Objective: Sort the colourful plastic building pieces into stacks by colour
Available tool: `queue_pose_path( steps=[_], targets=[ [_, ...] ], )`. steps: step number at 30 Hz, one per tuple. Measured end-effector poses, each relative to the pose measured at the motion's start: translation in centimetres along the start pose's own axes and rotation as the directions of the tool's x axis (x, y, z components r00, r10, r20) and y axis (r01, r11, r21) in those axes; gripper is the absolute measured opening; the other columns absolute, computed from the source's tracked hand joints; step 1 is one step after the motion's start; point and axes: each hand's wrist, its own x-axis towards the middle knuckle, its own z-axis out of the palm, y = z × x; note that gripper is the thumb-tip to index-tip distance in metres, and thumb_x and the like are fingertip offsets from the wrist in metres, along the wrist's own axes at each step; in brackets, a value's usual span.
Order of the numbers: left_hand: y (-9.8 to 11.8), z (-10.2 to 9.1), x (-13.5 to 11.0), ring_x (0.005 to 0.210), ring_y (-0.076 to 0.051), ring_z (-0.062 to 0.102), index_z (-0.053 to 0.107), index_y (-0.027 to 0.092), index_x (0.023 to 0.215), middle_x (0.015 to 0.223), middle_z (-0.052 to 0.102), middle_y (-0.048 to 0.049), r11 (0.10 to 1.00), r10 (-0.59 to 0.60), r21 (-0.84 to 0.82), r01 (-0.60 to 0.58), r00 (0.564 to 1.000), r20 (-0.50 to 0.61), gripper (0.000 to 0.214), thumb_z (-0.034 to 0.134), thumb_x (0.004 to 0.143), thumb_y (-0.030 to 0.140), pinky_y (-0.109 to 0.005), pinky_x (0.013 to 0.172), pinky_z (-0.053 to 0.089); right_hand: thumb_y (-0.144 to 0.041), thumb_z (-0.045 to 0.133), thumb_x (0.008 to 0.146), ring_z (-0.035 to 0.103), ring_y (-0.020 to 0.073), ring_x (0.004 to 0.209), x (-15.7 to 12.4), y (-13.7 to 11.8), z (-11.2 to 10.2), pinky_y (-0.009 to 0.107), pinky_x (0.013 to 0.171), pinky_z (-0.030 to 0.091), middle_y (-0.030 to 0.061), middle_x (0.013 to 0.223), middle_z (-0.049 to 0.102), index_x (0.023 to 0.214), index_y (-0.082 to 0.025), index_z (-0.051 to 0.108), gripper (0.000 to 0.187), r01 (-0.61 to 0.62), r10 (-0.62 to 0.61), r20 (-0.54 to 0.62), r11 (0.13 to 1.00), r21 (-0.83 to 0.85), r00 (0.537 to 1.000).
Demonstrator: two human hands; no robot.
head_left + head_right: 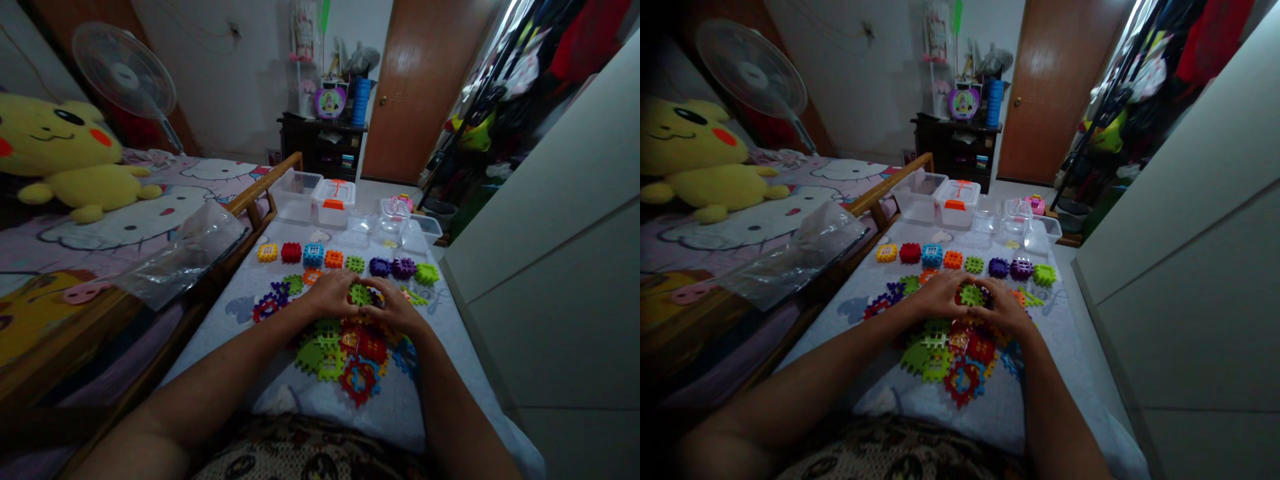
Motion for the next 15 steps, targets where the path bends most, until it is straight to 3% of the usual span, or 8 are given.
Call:
queue_pose_path(
  steps=[9, 15],
  targets=[
    [-1.4, 0.2, -0.9, 0.121, -0.029, 0.055, 0.049, 0.019, 0.132, 0.132, 0.059, -0.0134, 0.997, 0.041, -0.059, -0.043, 0.998, -0.04, 0.064, 0.069, 0.073, 0.029, -0.043, 0.103, 0.044, -0.031, 0.067, 0.077, 0.054, 0.0251, 0.114, -0.2, 0.6, 0.1, 0.043, 0.099, 0.045, 0.0093, 0.121, 0.057, 0.119, -0.023, 0.057, 0.044, -0.048, 0.047, -0.016, 0.995, -0.086, 0.999],
    [-4.5, -2.3, -4.4, 0.121, -0.027, 0.056, 0.055, 0.022, 0.125, 0.128, 0.06, -0.0102, 0.99, -0.106, -0.111, 0.092, 0.985, -0.134, 0.045, 0.062, 0.082, 0.035, -0.045, 0.104, 0.042, -0.035, 0.067, 0.077, 0.051, 0.0288, 0.113, -0.3, 1.0, -0.7, 0.047, 0.099, 0.042, 0.0096, 0.117, 0.057, 0.111, -0.023, 0.059, 0.037, -0.113, 0.095, -0.113, 0.979, -0.171, 0.989]
  ],
)
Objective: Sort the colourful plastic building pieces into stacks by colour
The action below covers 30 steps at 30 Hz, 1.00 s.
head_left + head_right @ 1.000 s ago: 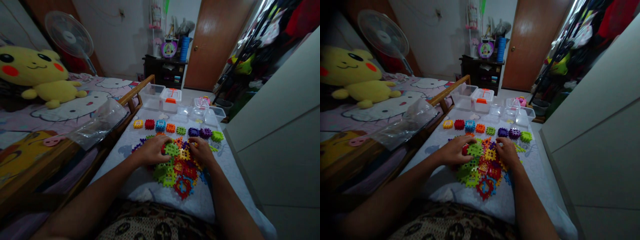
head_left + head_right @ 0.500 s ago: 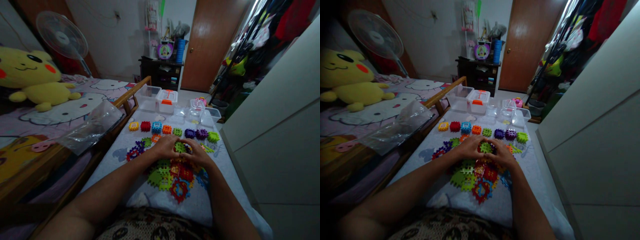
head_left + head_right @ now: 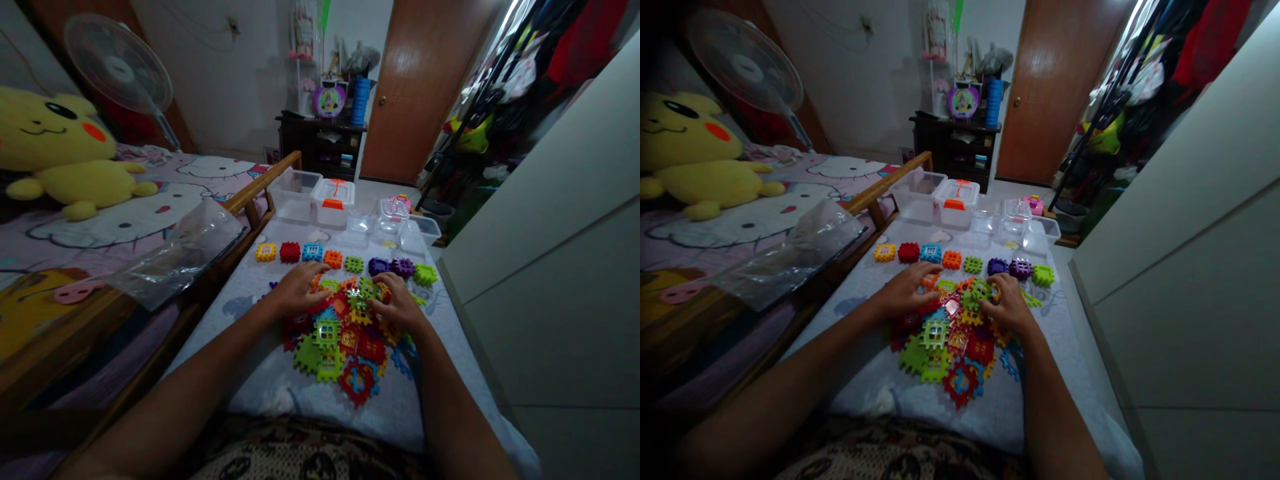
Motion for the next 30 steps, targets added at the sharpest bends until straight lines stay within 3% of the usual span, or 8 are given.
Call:
queue_pose_path(
  steps=[4, 9, 14, 21, 30],
  targets=[
    [-3.8, -1.8, -2.6, 0.114, -0.028, 0.058, 0.06, 0.019, 0.116, 0.12, 0.063, -0.0108, 0.986, -0.163, 0.031, 0.166, 0.983, -0.081, 0.039, 0.059, 0.083, 0.04, -0.045, 0.101, 0.044, -0.033, 0.068, 0.075, 0.05, 0.0286, 0.114, 0.0, -0.6, -0.2, 0.046, 0.1, 0.041, 0.0097, 0.119, 0.057, 0.11, -0.022, 0.059, 0.038, 0.039, -0.038, 0.063, 0.999, -0.019, 0.997],
    [-7.2, -1.8, -4.7, 0.116, -0.029, 0.057, 0.063, 0.018, 0.108, 0.12, 0.063, -0.0115, 0.957, -0.285, 0.003, 0.291, 0.939, -0.194, 0.037, 0.058, 0.083, 0.045, -0.045, 0.103, 0.043, -0.033, 0.067, 0.076, 0.05, 0.0277, 0.113, 0.2, -1.3, 0.0, 0.045, 0.099, 0.042, 0.0094, 0.119, 0.057, 0.111, -0.022, 0.061, 0.038, 0.078, -0.068, 0.167, 0.995, -0.055, 0.984],
    [-7.6, -1.0, -5.0, 0.107, -0.026, 0.06, 0.064, 0.019, 0.102, 0.109, 0.065, -0.0088, 0.953, -0.303, -0.05, 0.299, 0.93, -0.208, 0.035, 0.057, 0.082, 0.047, -0.041, 0.099, 0.047, -0.036, 0.07, 0.076, 0.051, 0.0275, 0.112, 0.3, -1.2, 0.3, 0.045, 0.1, 0.042, 0.0092, 0.118, 0.057, 0.116, -0.023, 0.061, 0.043, 0.071, -0.055, 0.193, 0.995, -0.077, 0.98],
    [-7.9, -0.9, -5.3, 0.106, -0.025, 0.061, 0.064, 0.019, 0.102, 0.11, 0.065, -0.0075, 0.948, -0.314, -0.117, 0.296, 0.928, -0.201, 0.034, 0.055, 0.083, 0.047, -0.039, 0.099, 0.046, -0.036, 0.072, 0.075, 0.051, 0.0273, 0.111, 0.7, -1.4, 0.6, 0.043, 0.1, 0.042, 0.0091, 0.117, 0.056, 0.116, -0.022, 0.062, 0.045, 0.084, -0.061, 0.197, 0.99, -0.112, 0.978],
    [-8.2, -1.0, -5.3, 0.105, -0.024, 0.061, 0.064, 0.019, 0.1, 0.107, 0.065, -0.0068, 0.954, -0.299, -0.091, 0.286, 0.935, -0.193, 0.03, 0.055, 0.083, 0.043, -0.037, 0.097, 0.047, -0.031, 0.072, 0.072, 0.048, 0.0275, 0.114, 1.2, -1.7, 0.5, 0.043, 0.102, 0.04, 0.0101, 0.119, 0.053, 0.111, -0.02, 0.06, 0.042, 0.085, -0.057, 0.244, 0.991, -0.104, 0.968]
  ],
)
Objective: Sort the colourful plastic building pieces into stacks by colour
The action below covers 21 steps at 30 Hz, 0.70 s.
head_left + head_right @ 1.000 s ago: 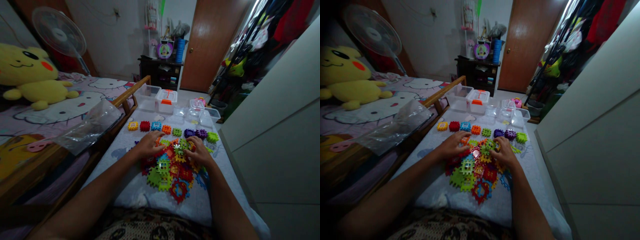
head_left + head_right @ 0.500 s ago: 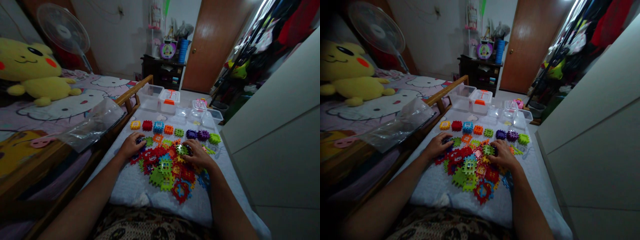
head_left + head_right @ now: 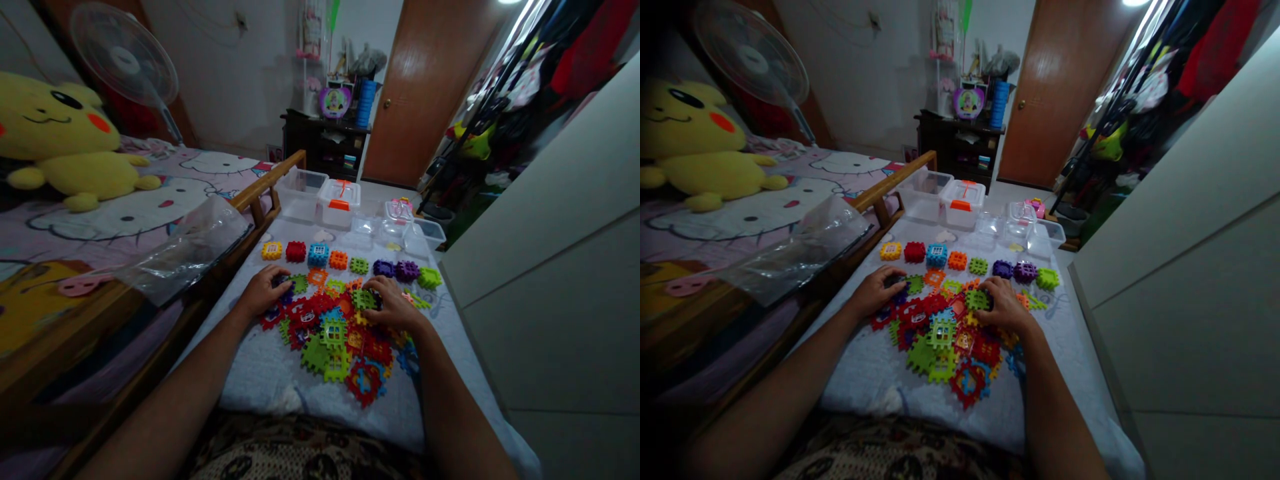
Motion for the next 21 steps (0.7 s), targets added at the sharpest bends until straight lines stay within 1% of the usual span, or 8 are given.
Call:
queue_pose_path(
  steps=[4, 10, 13, 17, 21],
  targets=[
    [-0.19, 0.03, 0.11, 0.105, -0.024, 0.06, 0.064, 0.019, 0.1, 0.107, 0.064, -0.007, 1.0, 0.019, 0.003, -0.019, 1.0, 0.007, 0.029, 0.055, 0.083, 0.041, -0.038, 0.098, 0.046, -0.029, 0.071, 0.071, 0.047, 0.0274, 0.114, 0.07, -0.04, -0.15, 0.043, 0.102, 0.039, 0.0107, 0.119, 0.052, 0.112, -0.019, 0.058, 0.044, 0.0, 0.0, 0.012, 1.0, 0.001, 1.0],
    [-0.52, 0.22, 0.32, 0.101, -0.026, 0.061, 0.066, 0.019, 0.097, 0.104, 0.065, -0.0077, 0.999, 0.02, -0.024, -0.021, 1.0, -0.008, 0.03, 0.057, 0.079, 0.041, -0.041, 0.095, 0.047, -0.037, 0.071, 0.073, 0.044, 0.03, 0.121, 0.31, -0.07, -0.31, 0.045, 0.105, 0.036, 0.011, 0.124, 0.051, 0.119, -0.021, 0.059, 0.05, -0.017, 0.016, 0.055, 1.0, 0.021, 0.998],
    [-0.59, 0.3, 0.33, 0.1, -0.026, 0.061, 0.066, 0.019, 0.097, 0.103, 0.065, -0.0076, 0.999, 0.027, -0.026, -0.028, 0.999, -0.017, 0.029, 0.057, 0.079, 0.04, -0.041, 0.095, 0.048, -0.036, 0.07, 0.073, 0.044, 0.0299, 0.122, 0.49, -0.01, -0.33, 0.046, 0.106, 0.035, 0.0106, 0.126, 0.051, 0.121, -0.022, 0.058, 0.051, -0.005, 0.004, 0.068, 1.0, 0.025, 0.998],
    [-0.72, 0.37, 0.31, 0.1, -0.026, 0.062, 0.066, 0.019, 0.096, 0.103, 0.065, -0.0071, 0.999, 0.033, -0.022, -0.034, 0.999, -0.023, 0.028, 0.057, 0.079, 0.039, -0.041, 0.094, 0.048, -0.031, 0.069, 0.072, 0.045, 0.0289, 0.12, 0.73, -0.04, -0.16, 0.044, 0.105, 0.037, 0.0113, 0.125, 0.052, 0.117, -0.02, 0.06, 0.047, 0.019, -0.019, 0.082, 1.0, 0.01, 0.996],
    [-0.93, 0.36, 0.3, 0.1, -0.025, 0.061, 0.066, 0.019, 0.097, 0.102, 0.065, -0.0064, 0.998, 0.055, -0.023, -0.056, 0.998, -0.017, 0.027, 0.057, 0.081, 0.038, -0.04, 0.093, 0.048, -0.031, 0.071, 0.07, 0.045, 0.0292, 0.119, 0.77, -0.15, 0.01, 0.045, 0.104, 0.039, 0.0118, 0.124, 0.053, 0.111, -0.019, 0.06, 0.044, 0.039, -0.038, 0.036, 0.999, -0.024, 0.999]
  ],
)
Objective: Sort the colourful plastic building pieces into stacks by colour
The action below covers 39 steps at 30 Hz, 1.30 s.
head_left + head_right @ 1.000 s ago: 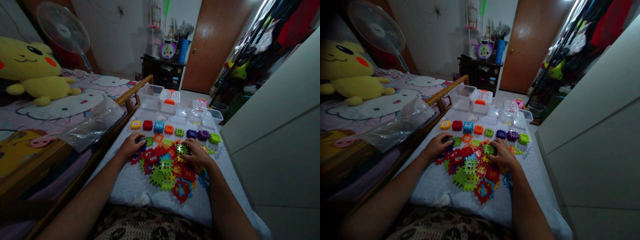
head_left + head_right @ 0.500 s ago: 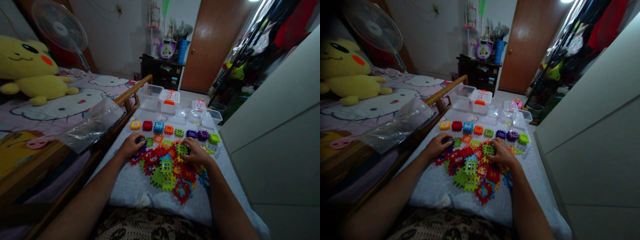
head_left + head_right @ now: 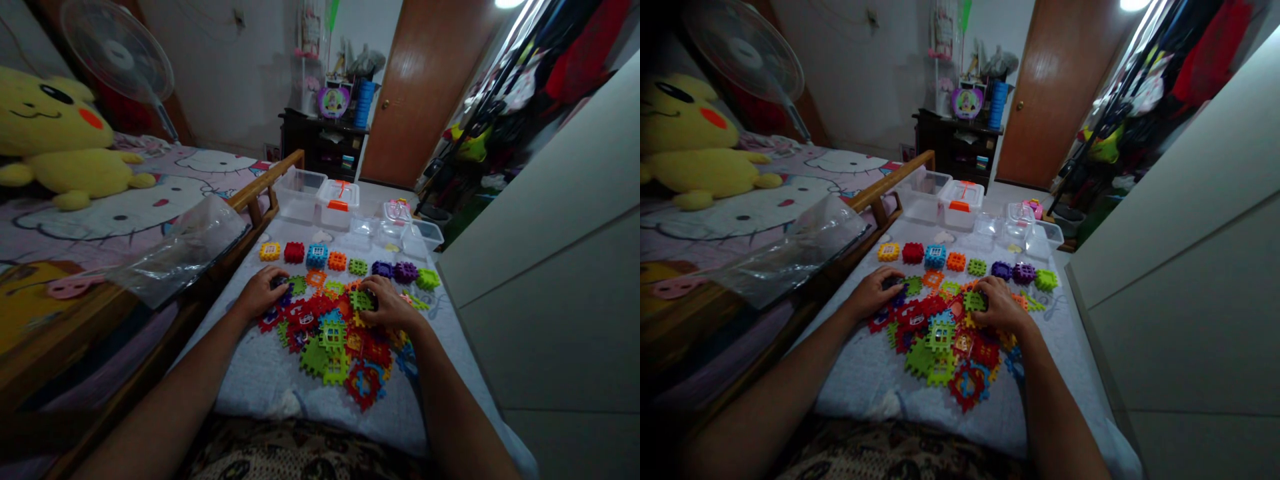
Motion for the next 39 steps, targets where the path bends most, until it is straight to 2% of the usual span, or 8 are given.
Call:
queue_pose_path(
  steps=[4, 8, 14, 19, 24, 31, 35, 39],
  targets=[
    [-0.2, 0.1, 0.0, 0.101, -0.025, 0.061, 0.066, 0.019, 0.098, 0.103, 0.064, -0.0068, 1.0, 0.008, -0.005, -0.008, 1.0, 0.005, 0.026, 0.057, 0.082, 0.038, -0.039, 0.094, 0.047, -0.033, 0.07, 0.071, 0.045, 0.0296, 0.121, 0.6, 0.3, -0.9, 0.047, 0.105, 0.036, 0.012, 0.125, 0.053, 0.112, -0.02, 0.059, 0.044, 0.016, -0.024, -0.125, 0.998, -0.064, 0.992],
    [-0.1, 0.1, 0.0, 0.101, -0.025, 0.06, 0.066, 0.018, 0.098, 0.103, 0.064, -0.0075, 1.0, 0.004, -0.021, -0.004, 1.0, 0.008, 0.028, 0.057, 0.082, 0.038, -0.04, 0.094, 0.046, -0.036, 0.069, 0.073, 0.045, 0.031, 0.121, 3.1, 1.2, -2.4, 0.048, 0.105, 0.036, 0.0122, 0.125, 0.053, 0.114, -0.022, 0.059, 0.045, -0.008, -0.025, -0.214, 0.988, -0.152, 0.976],
    [0.2, -0.1, 0.0, 0.101, -0.025, 0.061, 0.065, 0.018, 0.097, 0.102, 0.064, -0.0074, 0.999, -0.009, -0.032, 0.01, 1.0, 0.002, 0.026, 0.056, 0.081, 0.037, -0.039, 0.093, 0.046, -0.036, 0.071, 0.069, 0.047, 0.0321, 0.118, 7.6, 2.8, -2.5, 0.047, 0.103, 0.035, 0.0129, 0.125, 0.056, 0.115, -0.019, 0.062, 0.05, -0.181, 0.142, -0.153, 0.943, -0.278, 0.978],
    [0.2, -0.1, -0.1, 0.099, -0.025, 0.061, 0.065, 0.018, 0.096, 0.1, 0.064, -0.0071, 0.999, -0.016, -0.031, 0.016, 1.0, 0.0, 0.026, 0.056, 0.08, 0.037, -0.039, 0.092, 0.047, -0.039, 0.069, 0.071, 0.047, 0.0312, 0.118, 8.8, 3.5, -1.9, 0.043, 0.1, 0.036, 0.0125, 0.123, 0.058, 0.119, -0.02, 0.063, 0.051, -0.233, 0.226, -0.061, 0.913, -0.335, 0.972],
    [0.4, -0.2, 0.0, 0.099, -0.025, 0.061, 0.065, 0.019, 0.095, 0.099, 0.064, -0.0067, 0.999, -0.012, -0.033, 0.012, 1.0, 0.006, 0.026, 0.056, 0.08, 0.037, -0.04, 0.092, 0.047, -0.041, 0.069, 0.072, 0.044, 0.0326, 0.122, 8.9, 3.6, -1.8, 0.043, 0.102, 0.033, 0.0129, 0.126, 0.058, 0.124, -0.02, 0.062, 0.057, -0.23, 0.247, -0.003, 0.899, -0.374, 0.969],
    [0.5, -0.2, 0.0, 0.098, -0.024, 0.061, 0.065, 0.019, 0.095, 0.099, 0.064, -0.0063, 0.999, -0.017, -0.037, 0.017, 1.0, 0.005, 0.024, 0.056, 0.079, 0.035, -0.039, 0.092, 0.047, -0.04, 0.071, 0.07, 0.041, 0.0374, 0.126, 8.6, 2.8, -1.9, 0.05, 0.104, 0.032, 0.0143, 0.133, 0.054, 0.132, -0.02, 0.055, 0.067, -0.235, 0.242, -0.029, 0.898, -0.371, 0.97],
    [0.3, -0.3, -0.1, 0.098, -0.024, 0.061, 0.066, 0.019, 0.095, 0.098, 0.064, -0.0062, 1.0, -0.004, -0.029, 0.005, 1.0, 0.025, 0.024, 0.056, 0.08, 0.035, -0.04, 0.092, 0.048, -0.04, 0.067, 0.076, 0.043, 0.0391, 0.124, 6.7, 2.2, -2.3, 0.055, 0.103, 0.034, 0.0167, 0.134, 0.052, 0.134, -0.019, 0.053, 0.064, -0.182, 0.15, -0.123, 0.929, -0.321, 0.981],
    [0.4, -0.4, -0.1, 0.098, -0.024, 0.061, 0.067, 0.019, 0.095, 0.1, 0.064, -0.0065, 1.0, 0.017, -0.024, -0.016, 0.999, 0.037, 0.023, 0.057, 0.08, 0.034, -0.04, 0.093, 0.048, -0.035, 0.064, 0.079, 0.046, 0.0359, 0.122, 3.3, 1.5, -2.2, 0.052, 0.102, 0.037, 0.0149, 0.129, 0.056, 0.128, -0.021, 0.057, 0.051, -0.087, 0.057, -0.113, 0.955, -0.283, 0.992]
  ],
)
